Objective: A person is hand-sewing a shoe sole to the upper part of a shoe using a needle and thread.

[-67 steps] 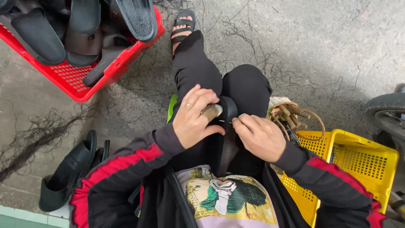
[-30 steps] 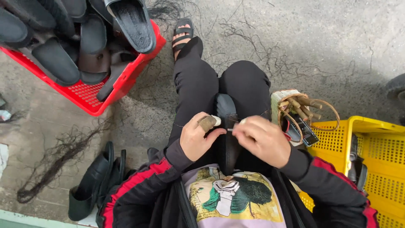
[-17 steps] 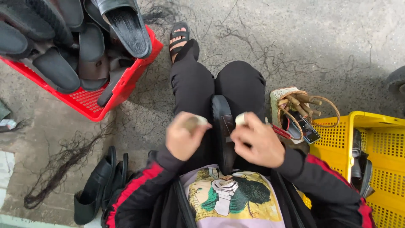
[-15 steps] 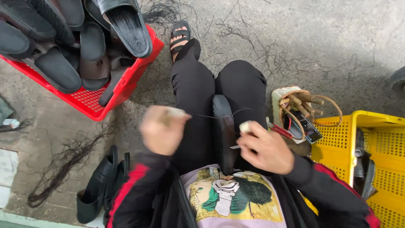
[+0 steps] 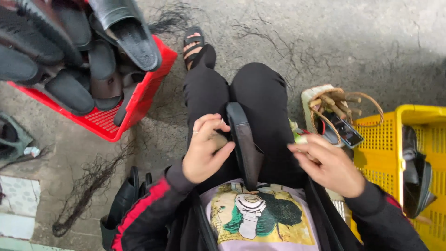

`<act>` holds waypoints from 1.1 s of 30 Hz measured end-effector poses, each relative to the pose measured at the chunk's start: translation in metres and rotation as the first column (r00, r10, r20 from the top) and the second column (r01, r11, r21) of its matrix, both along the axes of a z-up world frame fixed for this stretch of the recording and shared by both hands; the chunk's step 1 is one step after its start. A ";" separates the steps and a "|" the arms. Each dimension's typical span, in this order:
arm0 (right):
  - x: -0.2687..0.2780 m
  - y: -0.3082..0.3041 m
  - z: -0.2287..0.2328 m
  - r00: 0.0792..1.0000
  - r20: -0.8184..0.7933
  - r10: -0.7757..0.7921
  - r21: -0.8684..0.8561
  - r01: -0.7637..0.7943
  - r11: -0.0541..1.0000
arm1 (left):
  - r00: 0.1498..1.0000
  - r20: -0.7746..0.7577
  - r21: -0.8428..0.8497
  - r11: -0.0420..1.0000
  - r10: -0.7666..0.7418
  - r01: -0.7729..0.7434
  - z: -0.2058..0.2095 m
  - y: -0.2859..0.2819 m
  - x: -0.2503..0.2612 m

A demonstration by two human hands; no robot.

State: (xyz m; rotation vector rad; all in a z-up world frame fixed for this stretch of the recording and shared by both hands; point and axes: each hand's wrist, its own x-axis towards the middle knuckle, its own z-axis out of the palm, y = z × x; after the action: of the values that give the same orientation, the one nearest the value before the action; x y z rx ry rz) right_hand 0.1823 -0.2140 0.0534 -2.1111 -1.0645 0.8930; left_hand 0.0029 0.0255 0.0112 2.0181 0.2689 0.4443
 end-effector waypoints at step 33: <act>0.039 -0.085 -0.203 0.954 0.094 0.284 -0.733 -0.126 0.668 | 0.980 -0.196 0.450 0.891 0.024 0.068 0.024 -0.014 0.032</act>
State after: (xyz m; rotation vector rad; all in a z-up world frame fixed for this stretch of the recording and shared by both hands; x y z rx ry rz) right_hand 0.2215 -0.2985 -0.1492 -2.8174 -1.1989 1.4160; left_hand 0.0350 0.0118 0.0351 2.5317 0.2815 0.3098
